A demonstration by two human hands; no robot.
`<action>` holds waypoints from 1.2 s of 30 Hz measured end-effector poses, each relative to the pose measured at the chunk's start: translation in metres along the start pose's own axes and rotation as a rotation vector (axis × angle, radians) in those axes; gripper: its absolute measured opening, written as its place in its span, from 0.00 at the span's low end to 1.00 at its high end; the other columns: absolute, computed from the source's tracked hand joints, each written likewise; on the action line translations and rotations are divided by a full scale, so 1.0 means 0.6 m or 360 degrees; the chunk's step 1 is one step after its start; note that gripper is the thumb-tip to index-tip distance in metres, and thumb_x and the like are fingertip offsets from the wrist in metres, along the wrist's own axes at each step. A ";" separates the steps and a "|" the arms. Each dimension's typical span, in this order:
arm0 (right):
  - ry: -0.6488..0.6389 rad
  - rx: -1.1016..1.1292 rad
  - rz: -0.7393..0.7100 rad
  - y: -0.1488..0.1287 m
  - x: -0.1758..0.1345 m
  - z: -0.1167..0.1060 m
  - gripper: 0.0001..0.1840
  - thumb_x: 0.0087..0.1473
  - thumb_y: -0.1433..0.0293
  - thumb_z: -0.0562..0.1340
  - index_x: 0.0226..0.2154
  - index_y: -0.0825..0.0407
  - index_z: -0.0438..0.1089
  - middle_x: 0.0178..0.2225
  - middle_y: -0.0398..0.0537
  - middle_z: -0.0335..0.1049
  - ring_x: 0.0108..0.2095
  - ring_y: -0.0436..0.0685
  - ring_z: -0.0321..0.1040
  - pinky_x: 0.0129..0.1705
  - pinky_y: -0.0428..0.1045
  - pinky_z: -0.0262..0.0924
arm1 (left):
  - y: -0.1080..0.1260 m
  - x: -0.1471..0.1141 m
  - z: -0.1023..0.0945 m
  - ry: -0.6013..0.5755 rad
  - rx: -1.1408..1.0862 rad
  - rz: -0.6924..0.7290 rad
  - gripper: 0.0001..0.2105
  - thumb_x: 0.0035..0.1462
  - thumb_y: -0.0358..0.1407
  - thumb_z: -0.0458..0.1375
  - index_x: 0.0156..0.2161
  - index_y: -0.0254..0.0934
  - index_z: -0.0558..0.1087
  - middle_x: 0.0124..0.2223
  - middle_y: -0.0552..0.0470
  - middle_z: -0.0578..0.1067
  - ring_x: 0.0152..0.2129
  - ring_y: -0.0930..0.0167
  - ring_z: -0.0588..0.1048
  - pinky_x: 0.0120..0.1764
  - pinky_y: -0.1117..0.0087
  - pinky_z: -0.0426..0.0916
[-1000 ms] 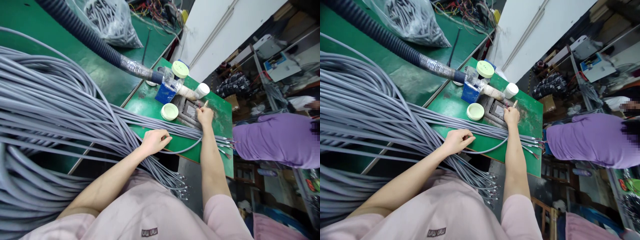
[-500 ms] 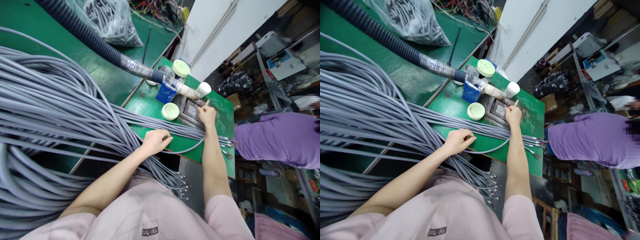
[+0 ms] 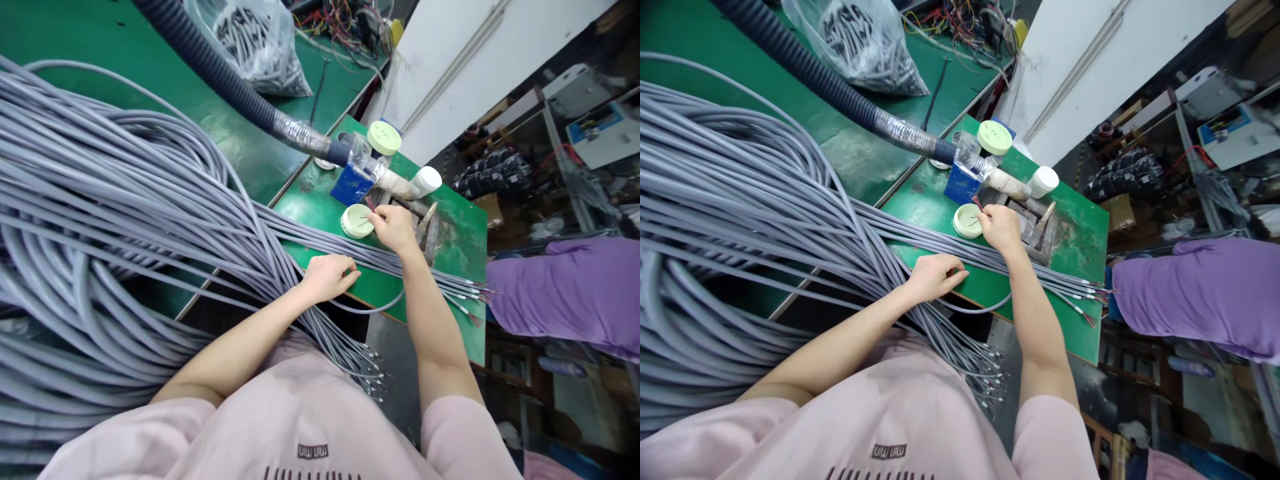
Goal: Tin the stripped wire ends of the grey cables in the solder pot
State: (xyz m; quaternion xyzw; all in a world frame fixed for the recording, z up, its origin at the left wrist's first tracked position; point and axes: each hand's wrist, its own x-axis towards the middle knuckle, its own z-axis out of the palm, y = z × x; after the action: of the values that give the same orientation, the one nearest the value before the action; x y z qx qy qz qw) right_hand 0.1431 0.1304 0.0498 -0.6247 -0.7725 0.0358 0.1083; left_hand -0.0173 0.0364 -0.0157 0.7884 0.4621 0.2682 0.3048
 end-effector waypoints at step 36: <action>0.0042 -0.0283 0.0833 0.193 0.015 0.002 0.14 0.50 0.63 0.59 0.19 0.52 0.69 0.26 0.52 0.71 0.31 0.59 0.66 0.34 0.50 0.54 | -0.008 0.002 0.011 0.0067 0.0036 0.0093 0.11 0.59 0.42 0.53 0.32 0.40 0.73 0.29 0.55 0.76 0.28 0.72 0.73 0.29 0.71 0.56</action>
State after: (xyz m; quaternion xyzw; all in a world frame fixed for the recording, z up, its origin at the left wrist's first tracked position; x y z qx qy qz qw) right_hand 0.2520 0.1643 0.0279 -0.8105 -0.5835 -0.0135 0.0504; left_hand -0.0150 0.0377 -0.0235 0.7991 0.4483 0.2882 0.2781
